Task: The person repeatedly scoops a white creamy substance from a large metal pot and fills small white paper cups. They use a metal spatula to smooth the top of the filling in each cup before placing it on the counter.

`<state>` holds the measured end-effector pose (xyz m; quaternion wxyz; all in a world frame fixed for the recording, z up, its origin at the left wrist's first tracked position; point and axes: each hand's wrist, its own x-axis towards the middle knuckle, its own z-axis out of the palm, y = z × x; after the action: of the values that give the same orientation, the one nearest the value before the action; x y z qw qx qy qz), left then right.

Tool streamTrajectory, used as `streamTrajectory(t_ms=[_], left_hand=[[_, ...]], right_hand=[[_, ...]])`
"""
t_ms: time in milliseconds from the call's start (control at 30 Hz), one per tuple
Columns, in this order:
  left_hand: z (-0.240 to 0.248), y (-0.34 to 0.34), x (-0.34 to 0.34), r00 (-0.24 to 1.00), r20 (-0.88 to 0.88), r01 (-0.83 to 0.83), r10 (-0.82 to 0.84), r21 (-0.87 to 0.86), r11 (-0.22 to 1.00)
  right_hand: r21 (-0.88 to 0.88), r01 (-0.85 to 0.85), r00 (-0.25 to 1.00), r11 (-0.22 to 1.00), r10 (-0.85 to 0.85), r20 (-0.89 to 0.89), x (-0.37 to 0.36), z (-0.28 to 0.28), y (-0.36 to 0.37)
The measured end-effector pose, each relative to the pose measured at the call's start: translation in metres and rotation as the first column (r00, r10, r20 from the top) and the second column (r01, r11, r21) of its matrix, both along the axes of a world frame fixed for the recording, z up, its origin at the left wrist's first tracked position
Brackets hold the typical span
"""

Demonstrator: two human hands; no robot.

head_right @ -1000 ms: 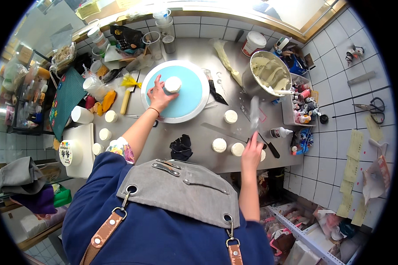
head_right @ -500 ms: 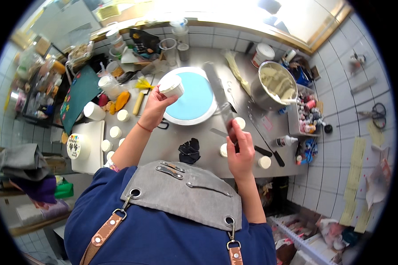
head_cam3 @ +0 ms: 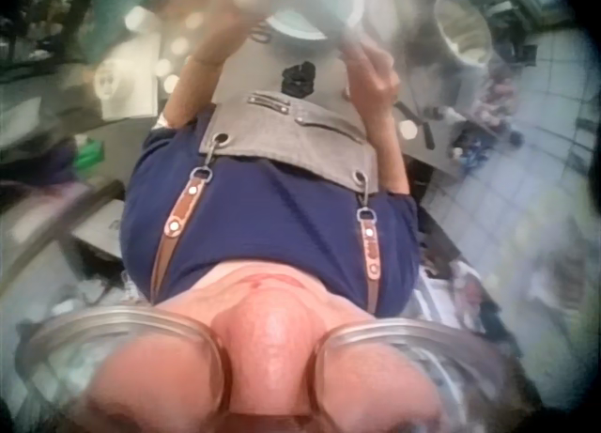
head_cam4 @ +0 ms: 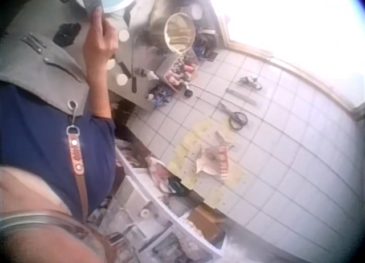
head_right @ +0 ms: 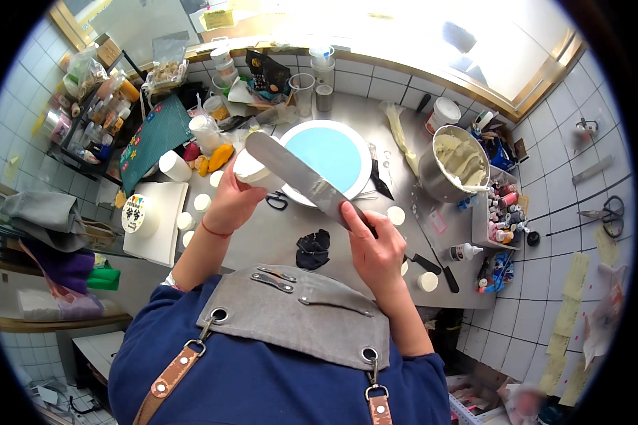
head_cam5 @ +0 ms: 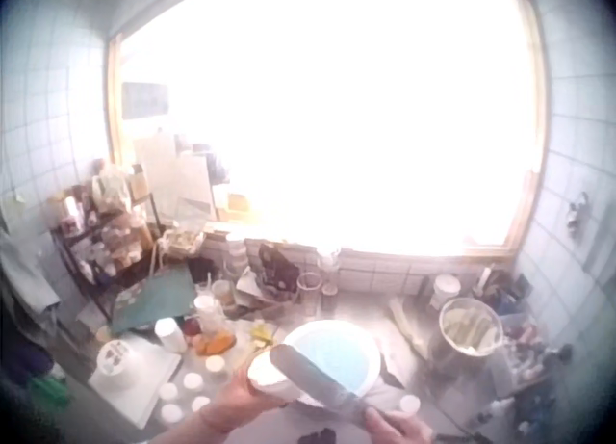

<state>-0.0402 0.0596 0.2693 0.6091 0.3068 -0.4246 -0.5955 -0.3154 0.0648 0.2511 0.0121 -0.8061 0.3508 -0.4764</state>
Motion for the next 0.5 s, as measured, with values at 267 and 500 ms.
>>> streamTrajectory(t_ms=[267,500], left_hand=[[0.002,0.007,-0.013,0.876,-0.336,0.336,-0.347,-0.092,0.937],[0.0,0.006,-0.032,0.616,-0.555,0.56,-0.559,-0.19,0.807]], right_hand=[[0.072,-0.073,0.994,0.995,0.067,0.088,-0.017,0.006,0.012],[0.076,-0.078,0.973,0.994,0.06,0.224,-0.019,-0.003,0.013]])
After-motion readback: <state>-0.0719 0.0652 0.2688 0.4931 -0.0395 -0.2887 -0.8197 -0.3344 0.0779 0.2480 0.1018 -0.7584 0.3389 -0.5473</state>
